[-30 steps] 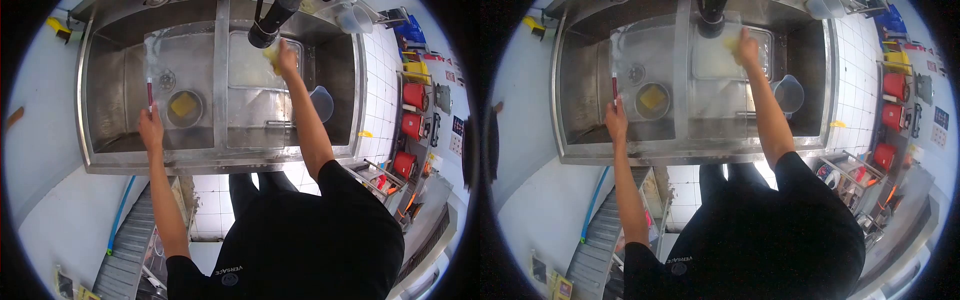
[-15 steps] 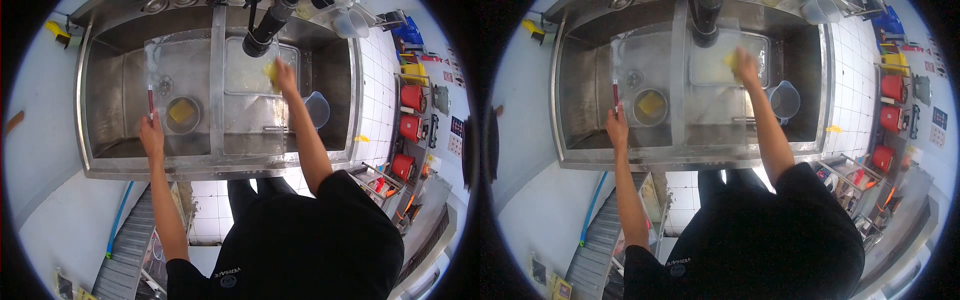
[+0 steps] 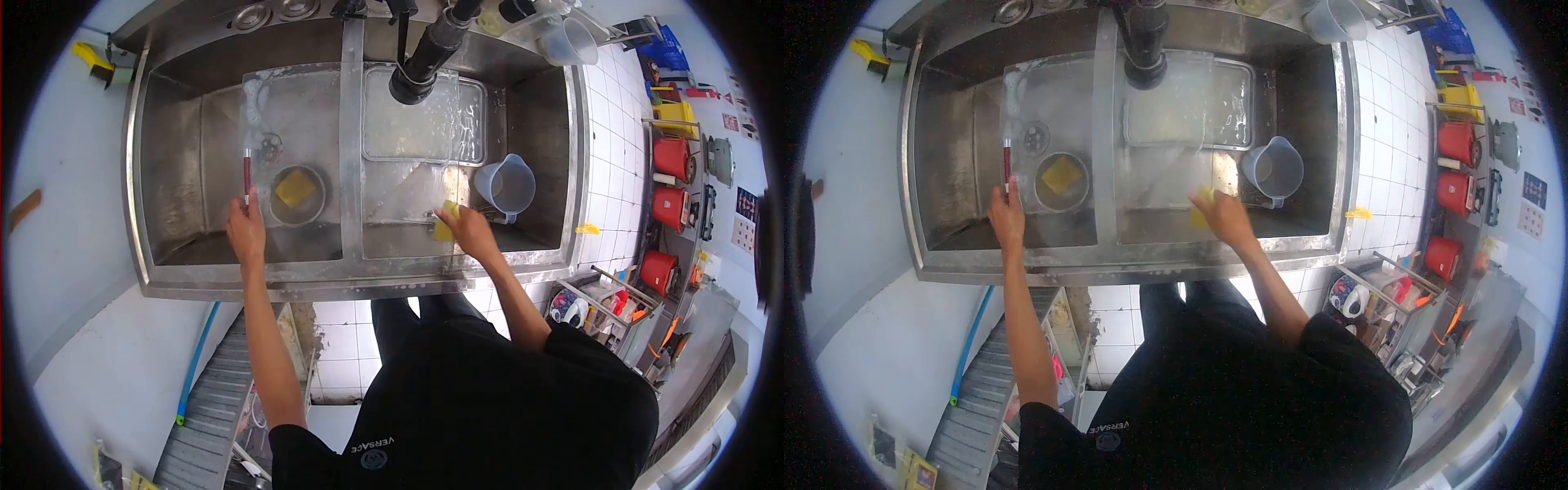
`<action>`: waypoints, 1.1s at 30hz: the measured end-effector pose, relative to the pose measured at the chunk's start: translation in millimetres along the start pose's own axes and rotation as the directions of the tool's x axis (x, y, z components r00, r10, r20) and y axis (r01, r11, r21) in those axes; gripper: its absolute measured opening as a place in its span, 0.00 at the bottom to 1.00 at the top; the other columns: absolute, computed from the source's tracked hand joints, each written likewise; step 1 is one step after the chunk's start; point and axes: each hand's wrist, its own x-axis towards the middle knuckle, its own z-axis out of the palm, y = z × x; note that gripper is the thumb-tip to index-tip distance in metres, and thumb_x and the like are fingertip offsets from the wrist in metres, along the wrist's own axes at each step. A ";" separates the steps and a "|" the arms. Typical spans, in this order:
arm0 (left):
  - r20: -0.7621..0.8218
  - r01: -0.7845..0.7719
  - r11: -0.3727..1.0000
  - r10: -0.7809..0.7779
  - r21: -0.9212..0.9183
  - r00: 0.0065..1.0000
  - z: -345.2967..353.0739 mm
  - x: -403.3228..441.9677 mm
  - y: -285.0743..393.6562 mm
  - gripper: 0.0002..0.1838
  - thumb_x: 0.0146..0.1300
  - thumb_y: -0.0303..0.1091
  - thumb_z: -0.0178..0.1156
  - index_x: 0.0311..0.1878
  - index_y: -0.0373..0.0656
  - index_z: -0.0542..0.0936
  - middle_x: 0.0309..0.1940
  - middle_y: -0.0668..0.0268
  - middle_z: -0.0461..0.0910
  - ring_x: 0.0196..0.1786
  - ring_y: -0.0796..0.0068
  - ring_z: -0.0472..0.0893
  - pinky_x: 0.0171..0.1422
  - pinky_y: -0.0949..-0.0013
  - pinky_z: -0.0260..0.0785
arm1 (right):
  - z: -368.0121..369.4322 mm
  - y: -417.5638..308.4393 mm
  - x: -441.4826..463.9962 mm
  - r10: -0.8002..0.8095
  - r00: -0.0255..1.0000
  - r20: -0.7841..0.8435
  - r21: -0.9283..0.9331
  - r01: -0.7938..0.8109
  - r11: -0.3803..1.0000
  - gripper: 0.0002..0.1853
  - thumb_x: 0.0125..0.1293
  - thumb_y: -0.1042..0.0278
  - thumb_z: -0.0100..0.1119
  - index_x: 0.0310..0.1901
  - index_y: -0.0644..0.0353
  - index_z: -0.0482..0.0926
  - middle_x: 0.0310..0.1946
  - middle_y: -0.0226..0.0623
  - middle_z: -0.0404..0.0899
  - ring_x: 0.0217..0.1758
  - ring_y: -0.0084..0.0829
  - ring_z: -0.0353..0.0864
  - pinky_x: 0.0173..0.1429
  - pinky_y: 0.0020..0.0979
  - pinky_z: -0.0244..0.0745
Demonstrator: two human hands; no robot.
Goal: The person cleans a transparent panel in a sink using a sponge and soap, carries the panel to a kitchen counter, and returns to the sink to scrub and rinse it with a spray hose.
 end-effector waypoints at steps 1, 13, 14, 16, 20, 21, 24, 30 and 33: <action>-0.007 -0.010 1.000 0.010 -0.006 1.000 0.2 0.5 -1.5 0.30 0.73 0.59 0.54 0.41 0.34 0.77 0.30 0.47 0.81 0.37 0.43 0.80 0.46 0.48 0.68 | -14.6 -5.6 -6.6 0.010 0.998 0.067 -0.134 -0.001 0.991 0.26 0.73 0.43 0.52 0.39 0.64 0.81 0.27 0.57 0.82 0.35 0.57 0.85 0.41 0.51 0.78; 0.008 -0.007 1.000 0.007 -0.010 1.000 2.5 2.8 -8.7 0.29 0.73 0.57 0.55 0.36 0.33 0.75 0.23 0.53 0.75 0.28 0.54 0.73 0.40 0.53 0.67 | 38.7 -8.0 20.7 -0.426 0.840 -0.337 -0.314 0.326 0.892 0.16 0.60 0.71 0.58 0.50 0.65 0.73 0.44 0.52 0.75 0.47 0.54 0.72 0.48 0.53 0.63; 0.007 -0.010 1.000 0.010 -0.007 1.000 -0.1 0.6 -9.1 0.29 0.74 0.57 0.55 0.36 0.33 0.75 0.23 0.53 0.75 0.28 0.54 0.73 0.40 0.53 0.67 | 29.4 1.0 52.7 -0.463 0.723 -0.512 -0.336 0.328 0.883 0.15 0.65 0.67 0.59 0.50 0.65 0.73 0.40 0.53 0.76 0.44 0.55 0.75 0.44 0.51 0.66; 0.000 -0.027 1.000 0.027 -0.009 1.000 0.0 1.3 -4.3 0.28 0.74 0.56 0.55 0.37 0.33 0.75 0.23 0.53 0.75 0.28 0.54 0.73 0.40 0.53 0.67 | 7.3 -6.0 116.1 -0.035 0.875 -0.483 0.224 0.162 0.961 0.24 0.77 0.48 0.48 0.47 0.68 0.72 0.27 0.53 0.77 0.30 0.55 0.77 0.37 0.49 0.70; -0.001 0.000 1.000 0.000 -0.009 1.000 2.2 0.5 -5.8 0.27 0.73 0.56 0.55 0.38 0.35 0.75 0.25 0.51 0.76 0.30 0.50 0.75 0.41 0.52 0.68 | -6.5 -21.0 167.4 -0.078 0.932 0.355 0.926 -0.362 -0.106 0.36 0.77 0.36 0.36 0.59 0.68 0.70 0.56 0.61 0.77 0.59 0.59 0.79 0.59 0.54 0.77; 0.005 0.000 1.000 0.000 -0.004 1.000 2.1 2.0 -6.2 0.27 0.73 0.57 0.55 0.39 0.36 0.75 0.27 0.50 0.78 0.33 0.47 0.78 0.42 0.50 0.68 | -7.4 -23.7 171.1 -0.238 0.902 0.362 0.862 -0.420 -0.284 0.39 0.76 0.33 0.35 0.61 0.69 0.70 0.60 0.64 0.74 0.64 0.61 0.76 0.62 0.57 0.75; 0.011 0.020 1.000 -0.020 -0.014 1.000 -0.3 1.4 -3.9 0.28 0.72 0.58 0.55 0.39 0.36 0.75 0.27 0.48 0.80 0.34 0.43 0.79 0.42 0.48 0.69 | 15.3 -13.7 141.3 -0.683 0.662 0.309 0.699 -0.645 -0.308 0.52 0.67 0.22 0.39 0.70 0.71 0.63 0.70 0.71 0.61 0.73 0.62 0.65 0.72 0.59 0.65; -0.016 -0.004 1.000 0.004 -0.016 1.000 2.4 0.3 0.5 0.27 0.72 0.57 0.56 0.38 0.36 0.74 0.24 0.48 0.78 0.32 0.41 0.78 0.41 0.48 0.68 | -38.9 -32.3 216.2 -0.314 0.895 0.318 0.912 -0.379 -0.157 0.47 0.68 0.26 0.46 0.65 0.71 0.69 0.59 0.60 0.78 0.53 0.51 0.85 0.59 0.48 0.81; -0.022 -0.002 1.000 0.002 0.000 1.000 2.4 -0.5 -2.3 0.27 0.72 0.57 0.56 0.38 0.37 0.74 0.25 0.48 0.79 0.33 0.41 0.79 0.42 0.47 0.68 | -66.1 -62.7 255.9 -0.178 0.978 0.108 0.882 -0.012 0.471 0.39 0.71 0.32 0.48 0.52 0.71 0.79 0.43 0.52 0.86 0.38 0.45 0.88 0.44 0.44 0.84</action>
